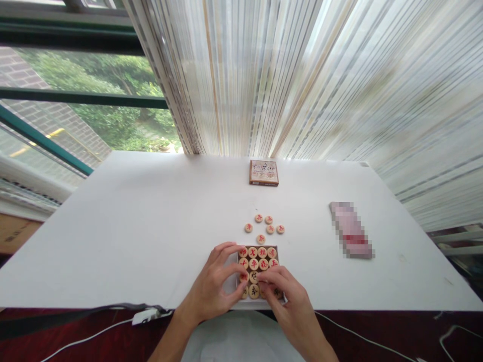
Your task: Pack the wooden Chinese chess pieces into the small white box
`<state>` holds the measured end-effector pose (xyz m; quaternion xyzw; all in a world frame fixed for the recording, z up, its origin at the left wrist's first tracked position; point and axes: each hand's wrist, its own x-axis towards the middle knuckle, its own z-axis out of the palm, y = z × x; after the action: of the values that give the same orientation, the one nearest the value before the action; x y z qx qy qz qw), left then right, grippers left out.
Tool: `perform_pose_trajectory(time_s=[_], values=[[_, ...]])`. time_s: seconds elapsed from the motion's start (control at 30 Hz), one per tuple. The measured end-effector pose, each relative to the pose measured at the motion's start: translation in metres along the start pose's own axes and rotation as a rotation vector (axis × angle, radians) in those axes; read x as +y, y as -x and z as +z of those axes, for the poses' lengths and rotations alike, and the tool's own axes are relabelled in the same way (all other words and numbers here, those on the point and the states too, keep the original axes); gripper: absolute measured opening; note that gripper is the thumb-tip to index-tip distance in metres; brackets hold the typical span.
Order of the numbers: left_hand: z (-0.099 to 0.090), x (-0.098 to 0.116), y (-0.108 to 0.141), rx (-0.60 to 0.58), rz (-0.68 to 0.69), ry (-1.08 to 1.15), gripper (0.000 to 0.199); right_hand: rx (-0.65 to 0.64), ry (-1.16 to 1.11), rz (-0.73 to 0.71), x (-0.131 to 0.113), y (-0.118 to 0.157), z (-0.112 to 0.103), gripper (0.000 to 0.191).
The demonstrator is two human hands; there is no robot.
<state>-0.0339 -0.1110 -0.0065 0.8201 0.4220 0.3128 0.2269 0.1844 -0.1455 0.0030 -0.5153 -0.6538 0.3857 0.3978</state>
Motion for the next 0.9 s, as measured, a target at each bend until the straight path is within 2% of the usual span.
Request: perform_pose_trajectory(time_s=[0.47,0.9], values=[[0.0,-0.001,0.001,-0.012,-0.001,0.004,0.018,0.083,0.191,-0.011,0.008,0.005,0.021,0.01],[0.001,-0.001,0.001,-0.014,-0.013,0.02,0.019,0.17,0.271,-0.089,0.013,0.009,0.023,0.009]])
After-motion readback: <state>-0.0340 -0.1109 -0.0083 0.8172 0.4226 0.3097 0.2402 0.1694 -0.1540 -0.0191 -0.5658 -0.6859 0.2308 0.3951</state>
